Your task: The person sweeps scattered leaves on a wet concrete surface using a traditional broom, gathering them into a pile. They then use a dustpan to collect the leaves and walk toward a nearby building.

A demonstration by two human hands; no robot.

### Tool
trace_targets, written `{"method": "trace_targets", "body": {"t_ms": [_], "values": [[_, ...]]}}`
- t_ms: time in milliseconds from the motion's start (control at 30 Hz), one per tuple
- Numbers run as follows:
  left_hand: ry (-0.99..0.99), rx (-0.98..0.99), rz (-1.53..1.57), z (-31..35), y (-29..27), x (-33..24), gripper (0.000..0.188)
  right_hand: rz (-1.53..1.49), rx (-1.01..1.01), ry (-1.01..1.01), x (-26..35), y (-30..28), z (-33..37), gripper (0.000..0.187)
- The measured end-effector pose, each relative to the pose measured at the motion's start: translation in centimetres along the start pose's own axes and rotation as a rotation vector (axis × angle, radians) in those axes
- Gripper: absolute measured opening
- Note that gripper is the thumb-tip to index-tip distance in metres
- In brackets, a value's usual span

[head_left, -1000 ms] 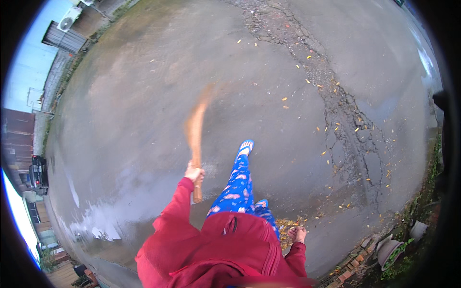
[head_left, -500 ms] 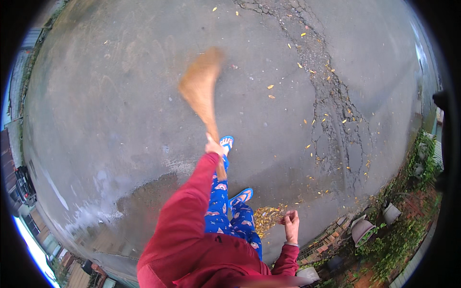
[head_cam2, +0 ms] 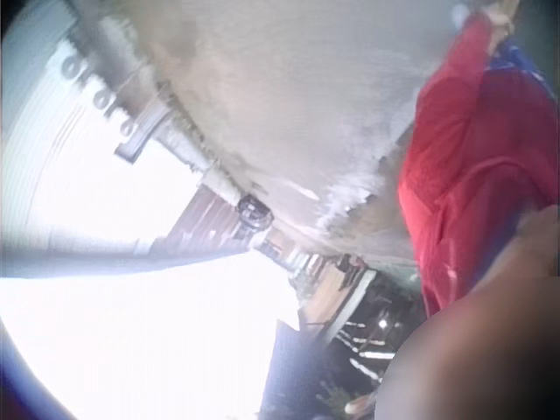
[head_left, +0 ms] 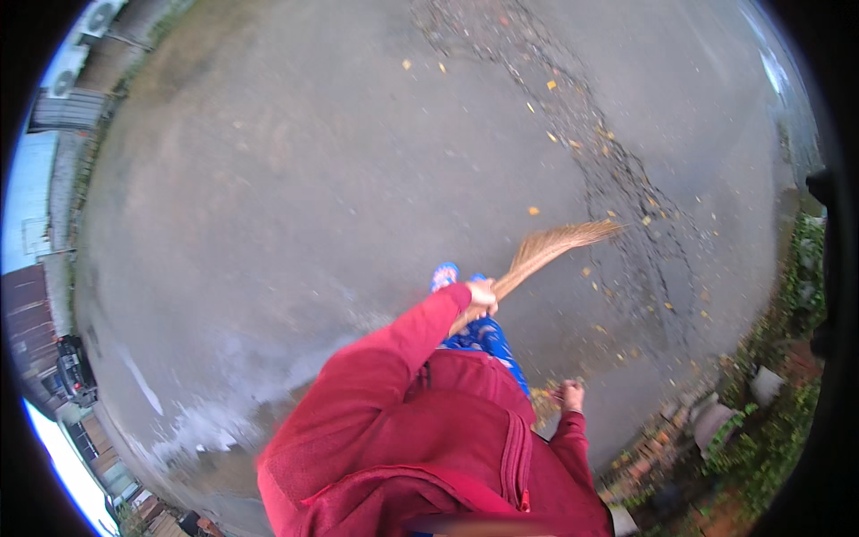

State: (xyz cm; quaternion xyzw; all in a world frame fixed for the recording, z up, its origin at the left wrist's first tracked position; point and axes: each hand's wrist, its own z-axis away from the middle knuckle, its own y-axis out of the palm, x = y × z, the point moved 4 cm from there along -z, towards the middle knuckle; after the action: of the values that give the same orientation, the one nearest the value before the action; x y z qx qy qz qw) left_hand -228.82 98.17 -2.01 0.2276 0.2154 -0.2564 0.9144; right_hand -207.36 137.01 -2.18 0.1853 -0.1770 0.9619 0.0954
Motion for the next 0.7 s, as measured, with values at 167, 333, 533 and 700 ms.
{"method": "trace_targets", "body": {"t_ms": [167,333,533,700], "values": [[0.059,-0.267,0.199,10.4,-6.8,0.0,0.063,-0.273,0.019,-0.038,5.5,4.1,-5.3,0.017],[0.190,-0.668,0.546,17.9,-16.5,3.5,0.053,-0.163,0.180,-0.045,11.7,9.9,-8.5,0.017],[0.338,-0.891,1.000,21.5,-28.8,8.7,0.012,-0.118,0.147,-0.087,19.7,15.5,-9.9,0.015],[0.282,-0.929,1.251,19.8,-45.7,8.3,0.013,-0.008,0.045,-0.032,26.9,21.7,-7.4,0.012]]}}
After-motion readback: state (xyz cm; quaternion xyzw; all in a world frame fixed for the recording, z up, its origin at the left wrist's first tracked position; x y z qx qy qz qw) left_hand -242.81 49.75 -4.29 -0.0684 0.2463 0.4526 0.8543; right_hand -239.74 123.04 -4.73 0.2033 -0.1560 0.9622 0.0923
